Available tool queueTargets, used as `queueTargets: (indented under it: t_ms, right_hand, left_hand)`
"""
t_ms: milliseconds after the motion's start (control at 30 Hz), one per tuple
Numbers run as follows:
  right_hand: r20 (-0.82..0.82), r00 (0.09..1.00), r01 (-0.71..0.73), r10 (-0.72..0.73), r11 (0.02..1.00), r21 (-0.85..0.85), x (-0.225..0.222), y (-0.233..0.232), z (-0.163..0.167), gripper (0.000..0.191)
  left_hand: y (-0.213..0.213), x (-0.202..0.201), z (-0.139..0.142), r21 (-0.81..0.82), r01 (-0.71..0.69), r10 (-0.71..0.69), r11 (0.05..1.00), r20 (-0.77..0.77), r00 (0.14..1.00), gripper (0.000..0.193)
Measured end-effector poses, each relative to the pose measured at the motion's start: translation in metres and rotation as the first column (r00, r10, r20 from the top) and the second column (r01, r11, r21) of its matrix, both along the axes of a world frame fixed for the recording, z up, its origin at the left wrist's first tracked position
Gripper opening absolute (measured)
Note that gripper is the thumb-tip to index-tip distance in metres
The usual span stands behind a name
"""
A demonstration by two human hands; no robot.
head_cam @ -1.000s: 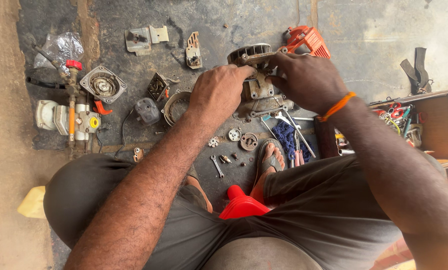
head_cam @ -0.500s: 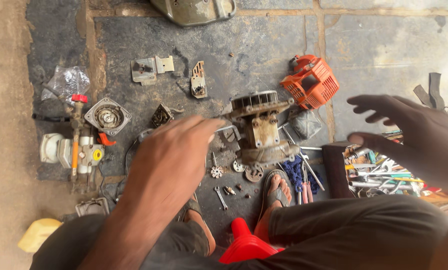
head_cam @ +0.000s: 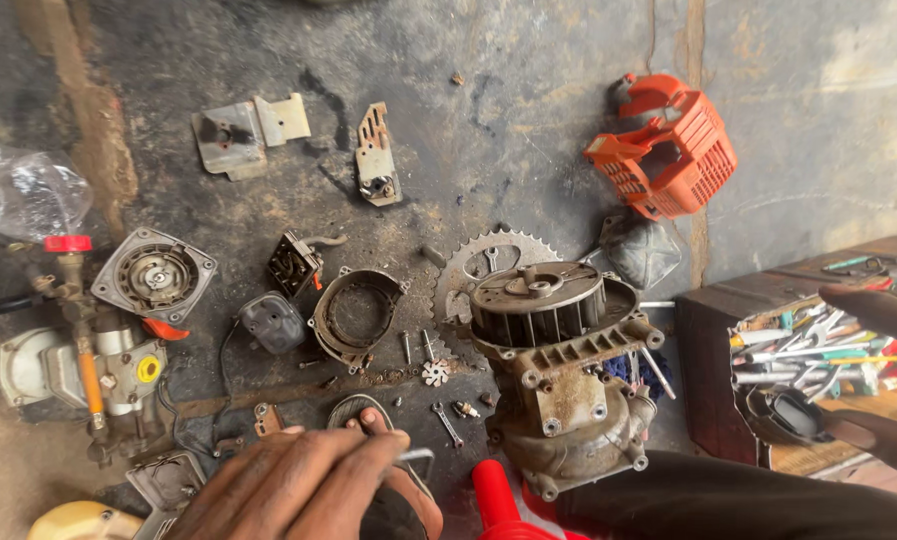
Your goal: The person sits on the floor and uses a hex key to tighten bolts on a small engine block. They rotate the engine to access different sides and continue tightening fasteners throughout the clip.
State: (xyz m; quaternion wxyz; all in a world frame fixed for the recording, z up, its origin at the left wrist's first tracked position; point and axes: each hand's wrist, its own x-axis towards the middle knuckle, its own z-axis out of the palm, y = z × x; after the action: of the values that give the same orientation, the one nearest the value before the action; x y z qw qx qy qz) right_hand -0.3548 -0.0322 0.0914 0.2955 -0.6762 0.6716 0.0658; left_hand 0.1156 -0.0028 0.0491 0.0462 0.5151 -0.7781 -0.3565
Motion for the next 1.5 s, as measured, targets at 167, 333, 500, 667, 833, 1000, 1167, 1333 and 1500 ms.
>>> queueTargets:
  t_ms: [167, 333, 500, 667, 833, 1000, 1167, 1333, 1500]
  right_hand:
    - [-0.007, 0.997, -0.075, 0.075, 0.995, -0.061, 0.020, -0.012, 0.016, 0.090]
    - [-0.114, 0.983, -0.156, 0.142, 0.980, -0.124, 0.066, -0.006, 0.038, 0.085]
    - [-0.223, 0.954, -0.196, 0.198, 0.980, 0.032, 0.119, 0.012, 0.051, 0.059]
    - [-0.254, 0.935, -0.297, 0.246, 0.937, -0.185, 0.152, 0.016, 0.026, 0.030]
    - [-0.268, 0.932, -0.340, 0.245, 0.846, -0.410, 0.149, 0.014, -0.010, 0.029]
    - [-0.280, 0.900, -0.428, 0.335, 0.802, -0.417, 0.141, 0.009, -0.028, 0.021]
    - [-0.342, 0.861, -0.500, 0.375, 0.744, -0.443, 0.138, 0.006, -0.038, 0.020]
    - [-0.428, 0.806, -0.568, 0.410, 0.738, -0.365, 0.136, 0.002, -0.046, 0.019]
    - [-0.417, 0.798, -0.595, 0.436, 0.680, -0.428, 0.137, 0.003, -0.046, 0.029]
  left_hand:
    - [-0.030, 0.007, 0.005, 0.106, 0.052, -0.060, 0.993, 0.082, 0.995, 0.054]
    - [-0.038, -0.024, 0.037, 0.040, -0.072, 0.064, 0.997, 0.167, 0.984, 0.028]
    - [-0.033, -0.051, 0.079, -0.093, -0.243, 0.247, 0.966, 0.034, 0.968, 0.016]
    - [-0.023, -0.065, 0.083, -0.141, -0.224, 0.221, 0.964, -0.037, 0.975, 0.015]
    - [-0.016, -0.074, 0.070, -0.147, -0.230, 0.218, 0.962, -0.091, 0.972, 0.013]
    - [-0.020, -0.075, 0.049, -0.191, -0.282, 0.253, 0.940, -0.162, 0.954, 0.011]
    - [-0.024, -0.070, 0.023, -0.190, -0.341, 0.309, 0.921, -0.180, 0.934, 0.011]
    - [-0.031, -0.066, 0.003, -0.261, -0.366, 0.322, 0.893, -0.197, 0.926, 0.012]
    - [-0.038, -0.073, -0.013, -0.297, -0.396, 0.326, 0.869, -0.260, 0.909, 0.011]
